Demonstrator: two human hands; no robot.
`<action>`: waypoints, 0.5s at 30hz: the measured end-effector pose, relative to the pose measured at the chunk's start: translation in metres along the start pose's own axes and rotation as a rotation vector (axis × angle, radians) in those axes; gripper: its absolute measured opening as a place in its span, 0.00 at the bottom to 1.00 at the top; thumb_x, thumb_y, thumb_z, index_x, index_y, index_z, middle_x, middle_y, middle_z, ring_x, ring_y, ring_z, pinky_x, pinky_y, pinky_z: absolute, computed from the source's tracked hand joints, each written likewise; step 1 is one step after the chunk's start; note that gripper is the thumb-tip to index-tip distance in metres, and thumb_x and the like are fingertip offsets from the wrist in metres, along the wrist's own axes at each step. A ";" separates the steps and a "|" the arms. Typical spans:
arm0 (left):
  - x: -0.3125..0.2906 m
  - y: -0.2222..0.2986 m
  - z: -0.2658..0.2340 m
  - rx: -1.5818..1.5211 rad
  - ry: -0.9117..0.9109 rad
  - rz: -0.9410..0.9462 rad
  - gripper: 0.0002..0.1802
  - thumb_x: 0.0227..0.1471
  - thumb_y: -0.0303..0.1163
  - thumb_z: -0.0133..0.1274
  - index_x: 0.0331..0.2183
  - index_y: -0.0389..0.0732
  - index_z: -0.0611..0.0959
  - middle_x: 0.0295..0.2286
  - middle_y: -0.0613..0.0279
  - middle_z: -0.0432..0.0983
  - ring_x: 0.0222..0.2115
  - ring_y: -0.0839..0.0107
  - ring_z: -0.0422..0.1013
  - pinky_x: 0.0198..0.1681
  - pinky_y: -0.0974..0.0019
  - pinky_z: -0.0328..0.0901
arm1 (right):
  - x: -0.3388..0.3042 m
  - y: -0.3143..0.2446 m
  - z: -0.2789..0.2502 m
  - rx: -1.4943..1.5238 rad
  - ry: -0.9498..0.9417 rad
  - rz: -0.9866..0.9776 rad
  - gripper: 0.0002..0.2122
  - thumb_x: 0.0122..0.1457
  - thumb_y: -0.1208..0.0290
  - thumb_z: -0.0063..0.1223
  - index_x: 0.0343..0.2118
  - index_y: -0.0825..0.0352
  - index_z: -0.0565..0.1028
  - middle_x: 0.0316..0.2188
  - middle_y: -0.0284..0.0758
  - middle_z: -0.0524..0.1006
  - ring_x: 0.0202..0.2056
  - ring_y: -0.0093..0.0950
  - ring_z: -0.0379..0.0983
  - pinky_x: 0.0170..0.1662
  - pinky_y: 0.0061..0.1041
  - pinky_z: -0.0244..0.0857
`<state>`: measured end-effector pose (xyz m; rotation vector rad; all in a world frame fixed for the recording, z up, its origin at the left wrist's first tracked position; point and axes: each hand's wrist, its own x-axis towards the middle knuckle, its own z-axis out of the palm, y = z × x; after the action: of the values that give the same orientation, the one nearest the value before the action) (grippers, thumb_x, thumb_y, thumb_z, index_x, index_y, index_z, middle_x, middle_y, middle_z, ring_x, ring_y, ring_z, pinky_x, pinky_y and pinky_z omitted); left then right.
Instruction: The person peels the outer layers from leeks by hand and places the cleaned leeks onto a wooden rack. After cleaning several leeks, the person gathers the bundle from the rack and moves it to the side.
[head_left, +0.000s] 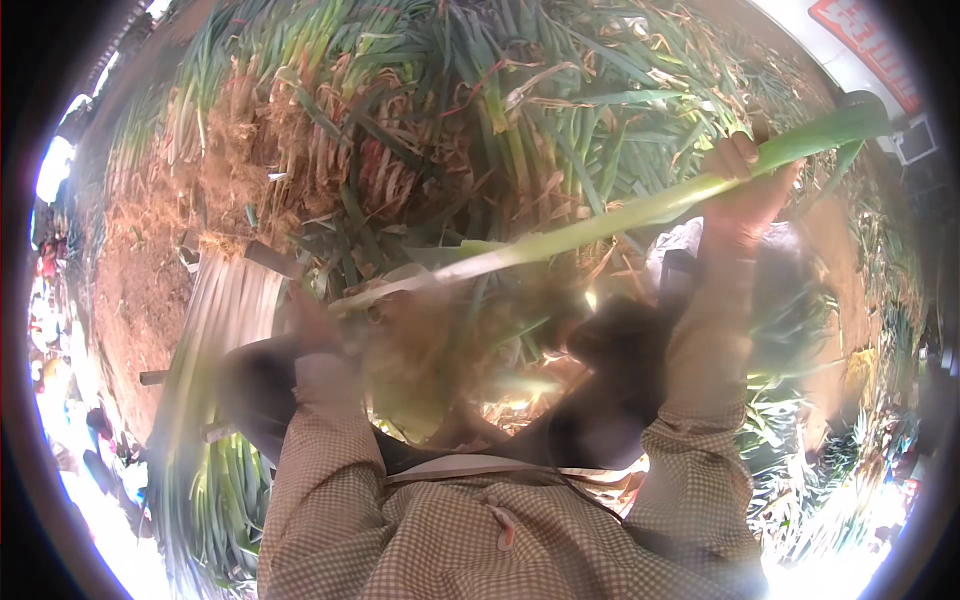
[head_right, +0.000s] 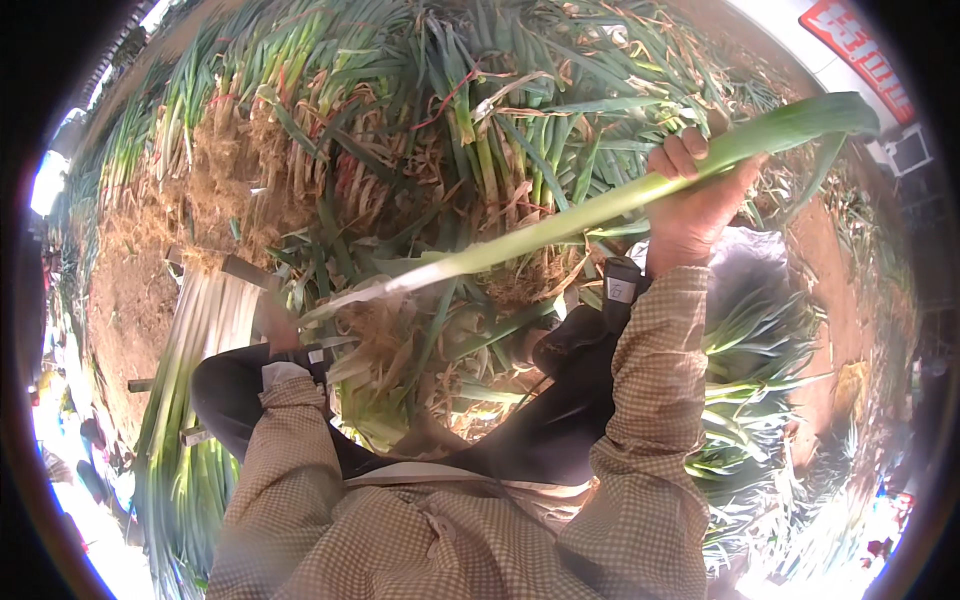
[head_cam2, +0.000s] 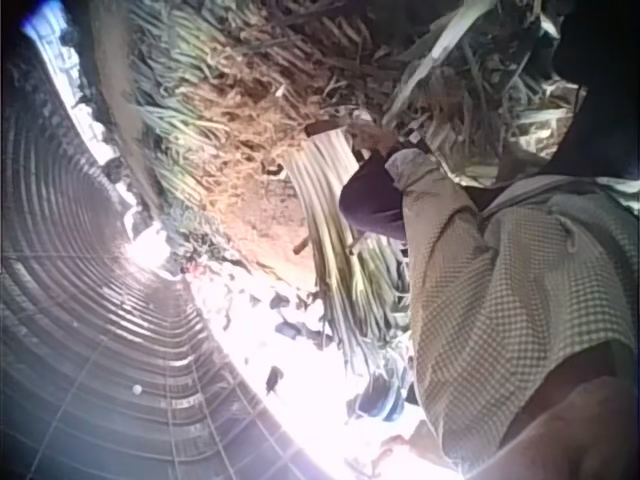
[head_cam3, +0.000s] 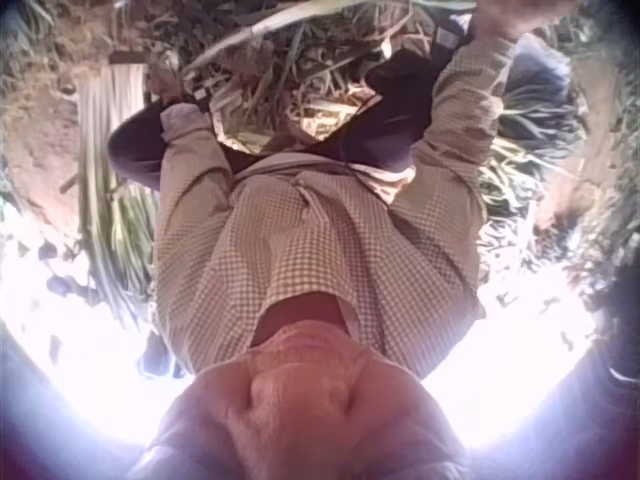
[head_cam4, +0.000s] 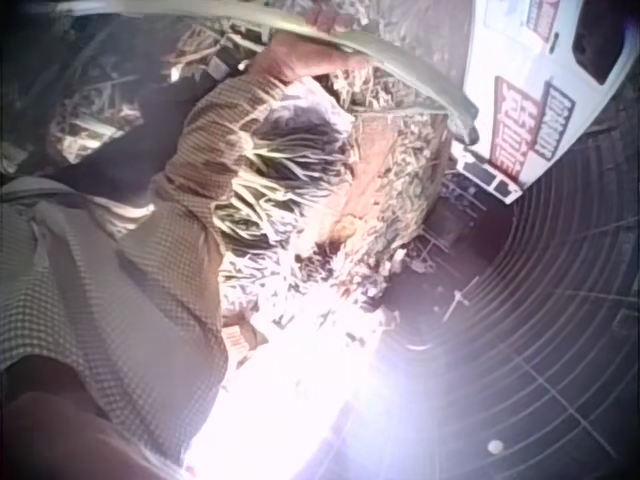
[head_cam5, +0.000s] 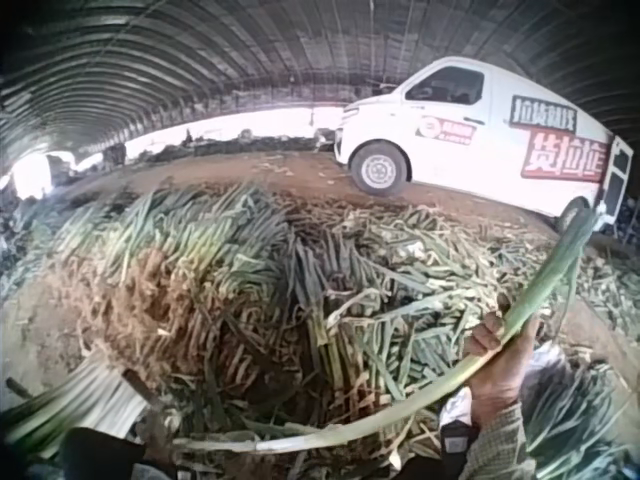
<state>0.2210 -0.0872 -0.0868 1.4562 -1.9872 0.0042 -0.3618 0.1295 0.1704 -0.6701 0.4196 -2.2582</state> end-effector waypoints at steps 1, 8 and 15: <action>0.000 -0.003 -0.002 0.404 -0.003 0.311 0.14 0.60 0.41 0.49 0.35 0.39 0.77 0.21 0.57 0.75 0.22 0.57 0.73 0.23 0.55 0.63 | 0.000 0.004 0.001 -0.016 0.024 0.017 0.25 0.60 0.41 0.49 0.41 0.62 0.71 0.21 0.26 0.66 0.20 0.18 0.57 0.25 0.19 0.53; 0.038 0.286 -0.067 -0.721 -0.317 0.317 0.28 0.53 0.31 0.59 0.55 0.38 0.72 0.48 0.49 0.74 0.49 0.60 0.71 0.52 0.59 0.64 | -0.002 0.025 0.008 -0.066 0.345 0.010 0.18 0.66 0.50 0.45 0.42 0.63 0.67 0.32 0.34 0.67 0.30 0.24 0.63 0.33 0.26 0.63; 0.030 0.332 -0.058 -0.886 -0.607 0.193 0.21 0.50 0.22 0.60 0.48 0.34 0.79 0.35 0.62 0.77 0.35 0.74 0.75 0.40 0.73 0.68 | 0.005 0.066 0.056 0.026 -0.023 0.134 0.24 0.62 0.47 0.51 0.46 0.66 0.69 0.30 0.33 0.73 0.37 0.30 0.70 0.42 0.33 0.66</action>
<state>-0.0363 0.0342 0.0955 0.7092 -2.1188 -1.1936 -0.2957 0.0760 0.1864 -0.6349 0.4107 -2.1237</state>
